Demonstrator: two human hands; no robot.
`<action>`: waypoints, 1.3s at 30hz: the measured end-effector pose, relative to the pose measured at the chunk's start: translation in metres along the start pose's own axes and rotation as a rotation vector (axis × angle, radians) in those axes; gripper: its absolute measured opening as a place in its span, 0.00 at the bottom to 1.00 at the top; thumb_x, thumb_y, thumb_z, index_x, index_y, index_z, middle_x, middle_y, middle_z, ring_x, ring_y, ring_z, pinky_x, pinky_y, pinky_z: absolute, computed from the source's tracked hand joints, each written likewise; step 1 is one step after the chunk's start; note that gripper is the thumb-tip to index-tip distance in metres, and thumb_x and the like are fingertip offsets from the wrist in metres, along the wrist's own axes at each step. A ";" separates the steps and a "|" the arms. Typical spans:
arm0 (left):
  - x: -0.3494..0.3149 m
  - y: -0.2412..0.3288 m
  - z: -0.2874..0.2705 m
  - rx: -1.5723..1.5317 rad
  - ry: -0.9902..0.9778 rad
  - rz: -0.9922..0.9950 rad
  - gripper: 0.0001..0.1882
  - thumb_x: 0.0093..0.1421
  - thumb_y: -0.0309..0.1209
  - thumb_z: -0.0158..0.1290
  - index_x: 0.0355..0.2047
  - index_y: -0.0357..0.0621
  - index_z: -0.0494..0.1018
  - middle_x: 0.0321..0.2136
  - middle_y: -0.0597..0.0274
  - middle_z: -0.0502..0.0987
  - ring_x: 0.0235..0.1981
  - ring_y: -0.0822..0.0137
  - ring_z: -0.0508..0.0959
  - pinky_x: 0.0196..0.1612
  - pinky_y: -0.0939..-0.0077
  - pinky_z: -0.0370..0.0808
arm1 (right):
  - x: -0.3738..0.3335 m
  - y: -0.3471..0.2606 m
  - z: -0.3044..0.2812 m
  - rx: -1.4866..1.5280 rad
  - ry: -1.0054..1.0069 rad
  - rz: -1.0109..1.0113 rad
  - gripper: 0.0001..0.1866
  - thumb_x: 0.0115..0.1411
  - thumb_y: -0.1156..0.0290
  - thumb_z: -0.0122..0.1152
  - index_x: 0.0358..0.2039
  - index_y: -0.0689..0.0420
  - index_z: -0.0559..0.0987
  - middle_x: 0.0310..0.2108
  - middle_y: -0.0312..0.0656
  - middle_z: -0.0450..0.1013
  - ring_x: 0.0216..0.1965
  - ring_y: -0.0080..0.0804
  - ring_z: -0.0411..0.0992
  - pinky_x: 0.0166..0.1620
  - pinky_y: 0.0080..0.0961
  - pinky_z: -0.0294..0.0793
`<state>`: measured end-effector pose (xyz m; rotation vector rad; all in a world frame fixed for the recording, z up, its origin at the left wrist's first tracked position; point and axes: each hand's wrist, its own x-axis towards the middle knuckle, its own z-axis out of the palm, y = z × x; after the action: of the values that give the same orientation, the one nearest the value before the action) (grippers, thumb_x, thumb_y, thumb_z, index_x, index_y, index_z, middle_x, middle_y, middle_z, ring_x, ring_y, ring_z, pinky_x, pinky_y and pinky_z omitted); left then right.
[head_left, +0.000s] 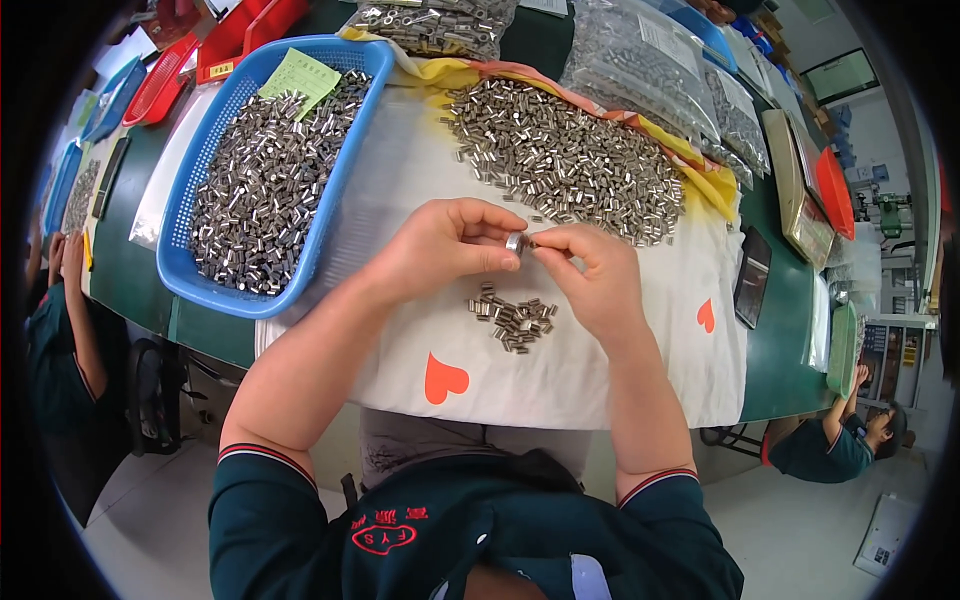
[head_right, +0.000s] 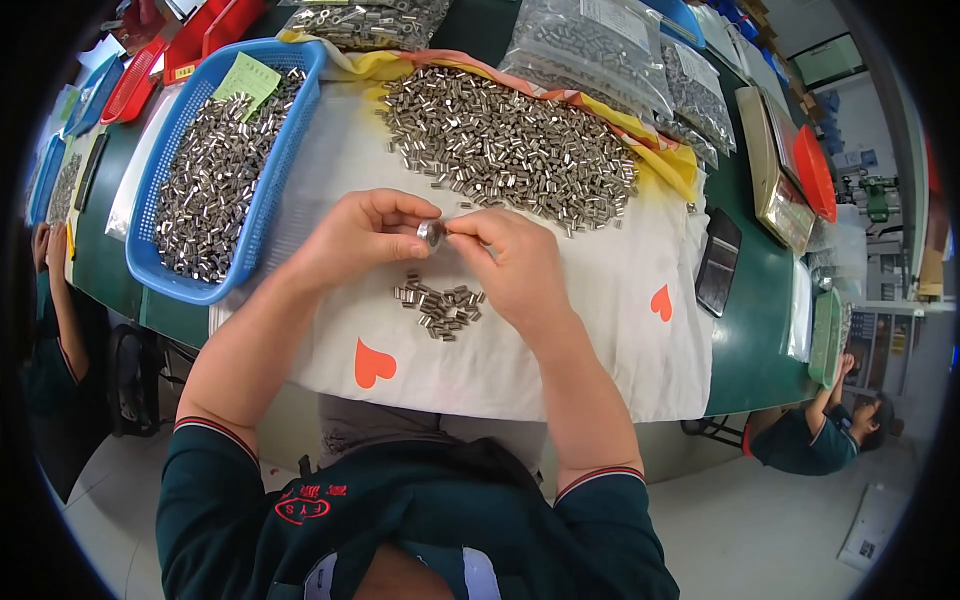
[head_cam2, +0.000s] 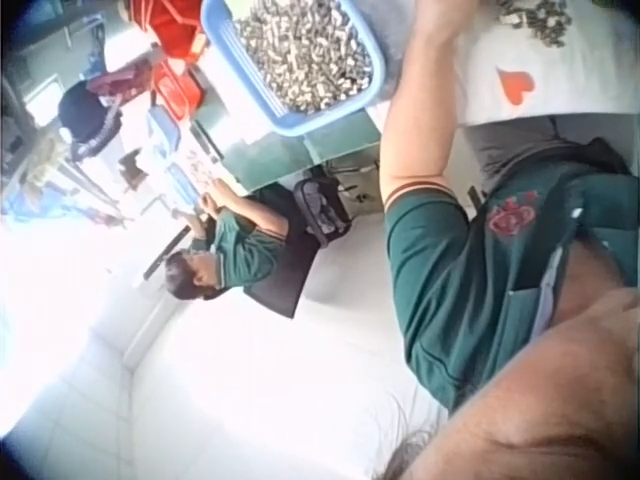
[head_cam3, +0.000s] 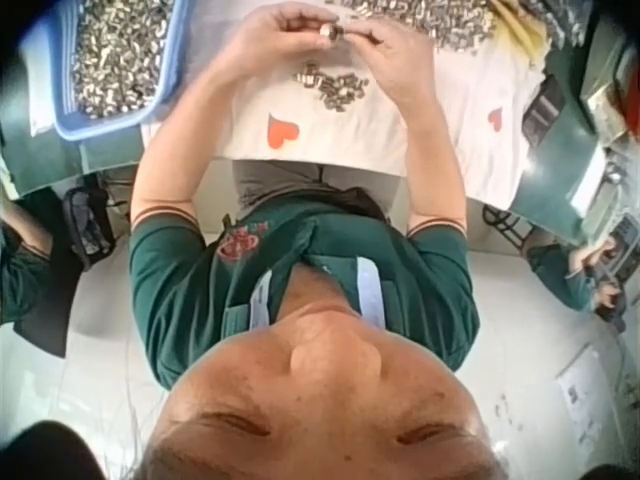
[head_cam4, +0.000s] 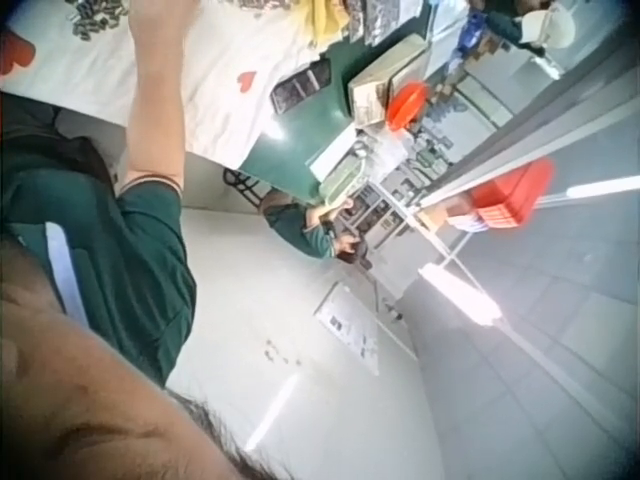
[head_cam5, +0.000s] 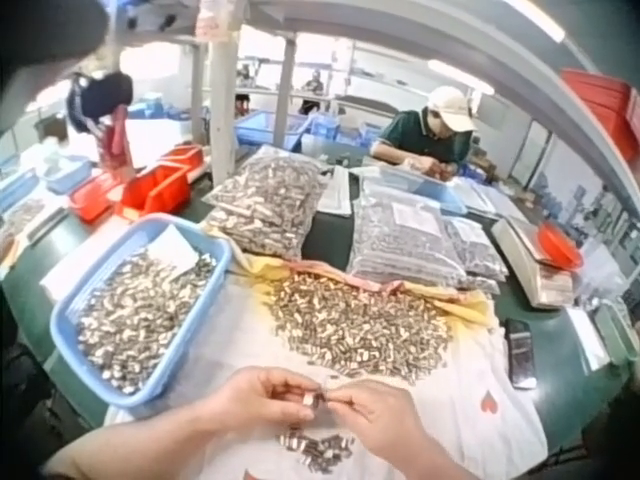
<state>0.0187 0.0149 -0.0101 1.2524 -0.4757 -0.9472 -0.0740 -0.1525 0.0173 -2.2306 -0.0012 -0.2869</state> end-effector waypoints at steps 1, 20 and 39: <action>0.000 0.000 0.001 -0.022 0.009 -0.004 0.17 0.49 0.21 0.56 0.41 0.34 0.70 0.31 0.62 0.74 0.32 0.77 0.74 0.37 0.85 0.72 | -0.001 0.000 0.001 -0.001 0.003 0.002 0.06 0.47 0.76 0.59 0.28 0.60 0.77 0.26 0.40 0.73 0.27 0.31 0.71 0.30 0.21 0.69; -0.002 0.001 0.010 0.087 0.133 0.005 0.16 0.48 0.21 0.57 0.39 0.33 0.72 0.27 0.66 0.74 0.29 0.80 0.72 0.33 0.86 0.71 | -0.006 -0.007 0.019 -0.276 0.194 -0.228 0.05 0.44 0.80 0.58 0.25 0.61 0.75 0.25 0.41 0.72 0.27 0.33 0.70 0.31 0.23 0.69; -0.003 -0.001 0.015 0.073 0.014 -0.028 0.17 0.47 0.25 0.59 0.39 0.35 0.73 0.30 0.64 0.76 0.30 0.79 0.73 0.34 0.84 0.71 | 0.008 0.020 0.001 -0.201 0.171 -0.025 0.07 0.47 0.74 0.58 0.30 0.57 0.77 0.26 0.39 0.71 0.30 0.36 0.69 0.34 0.28 0.68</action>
<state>0.0053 0.0089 -0.0066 1.3336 -0.4867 -0.9509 -0.0644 -0.1652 0.0032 -2.3991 0.0959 -0.5099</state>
